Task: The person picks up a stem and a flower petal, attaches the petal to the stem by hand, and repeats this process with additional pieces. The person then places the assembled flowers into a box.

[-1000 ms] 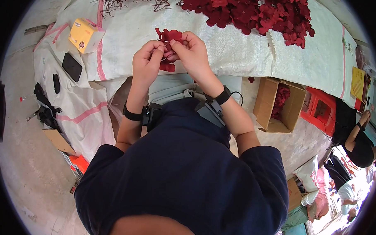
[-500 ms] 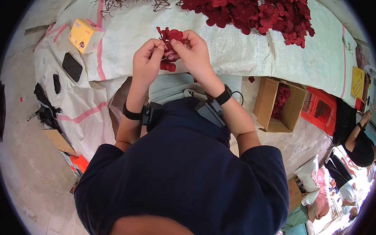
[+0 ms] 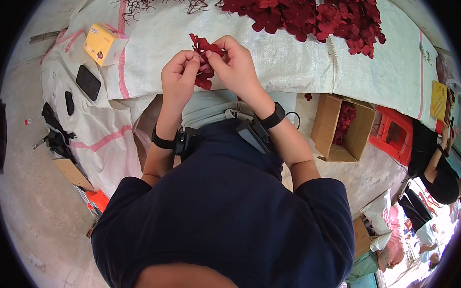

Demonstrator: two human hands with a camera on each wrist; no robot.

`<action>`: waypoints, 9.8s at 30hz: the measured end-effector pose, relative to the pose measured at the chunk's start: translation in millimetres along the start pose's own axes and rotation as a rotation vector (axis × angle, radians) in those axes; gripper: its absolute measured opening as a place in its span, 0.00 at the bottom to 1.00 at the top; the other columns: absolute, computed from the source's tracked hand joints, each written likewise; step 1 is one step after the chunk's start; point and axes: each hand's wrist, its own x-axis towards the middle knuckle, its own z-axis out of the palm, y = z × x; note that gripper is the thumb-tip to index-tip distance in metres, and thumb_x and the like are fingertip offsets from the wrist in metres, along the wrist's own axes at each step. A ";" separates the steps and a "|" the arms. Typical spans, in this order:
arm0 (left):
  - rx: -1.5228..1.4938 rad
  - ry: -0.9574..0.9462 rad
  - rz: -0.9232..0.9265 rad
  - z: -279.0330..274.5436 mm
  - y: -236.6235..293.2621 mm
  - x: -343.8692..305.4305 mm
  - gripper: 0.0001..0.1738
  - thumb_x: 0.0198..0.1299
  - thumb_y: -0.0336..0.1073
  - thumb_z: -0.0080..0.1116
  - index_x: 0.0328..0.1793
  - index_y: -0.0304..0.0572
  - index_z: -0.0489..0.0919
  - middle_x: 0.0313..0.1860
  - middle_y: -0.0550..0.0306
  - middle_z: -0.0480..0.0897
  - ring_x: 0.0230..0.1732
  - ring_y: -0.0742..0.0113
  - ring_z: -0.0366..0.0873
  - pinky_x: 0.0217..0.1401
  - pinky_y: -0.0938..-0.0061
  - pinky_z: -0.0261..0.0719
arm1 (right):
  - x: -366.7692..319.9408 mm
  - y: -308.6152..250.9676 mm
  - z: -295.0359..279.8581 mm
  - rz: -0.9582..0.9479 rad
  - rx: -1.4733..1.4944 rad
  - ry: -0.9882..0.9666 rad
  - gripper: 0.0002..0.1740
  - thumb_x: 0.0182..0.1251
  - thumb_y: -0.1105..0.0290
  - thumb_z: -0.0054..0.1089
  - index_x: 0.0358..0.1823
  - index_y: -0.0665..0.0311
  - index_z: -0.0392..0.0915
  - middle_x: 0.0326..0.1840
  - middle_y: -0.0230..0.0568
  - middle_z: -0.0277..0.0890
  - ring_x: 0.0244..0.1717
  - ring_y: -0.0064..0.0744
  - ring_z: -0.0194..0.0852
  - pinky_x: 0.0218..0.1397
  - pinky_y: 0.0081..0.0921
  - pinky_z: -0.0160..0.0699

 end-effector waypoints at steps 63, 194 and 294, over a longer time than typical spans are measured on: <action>0.065 -0.118 -0.039 -3.4 -3.2 6.0 0.06 0.55 0.26 0.44 0.31 0.31 0.72 0.25 0.60 0.75 0.26 0.80 0.71 0.28 0.86 0.70 | -6.5 3.1 1.0 0.070 0.240 0.037 0.04 0.61 0.75 0.46 0.34 0.69 0.66 0.31 0.37 0.72 0.29 0.22 0.73 0.30 0.17 0.76; 0.332 0.105 0.093 -10.5 17.3 -11.6 0.03 0.50 0.25 0.48 0.26 0.34 0.69 0.15 0.60 0.73 0.17 0.82 0.66 0.18 0.85 0.64 | -8.3 -11.0 26.1 -0.099 -0.190 0.163 0.05 0.54 0.75 0.53 0.26 0.68 0.67 0.19 0.29 0.69 0.21 0.11 0.61 0.23 0.11 0.62; 0.570 0.097 0.250 2.1 13.2 -8.5 0.02 0.48 0.25 0.48 0.26 0.35 0.67 0.18 0.50 0.72 0.21 0.57 0.70 0.24 0.69 0.67 | -8.2 3.1 13.6 0.102 0.203 0.054 0.05 0.61 0.73 0.46 0.32 0.68 0.65 0.30 0.36 0.72 0.29 0.18 0.70 0.32 0.16 0.74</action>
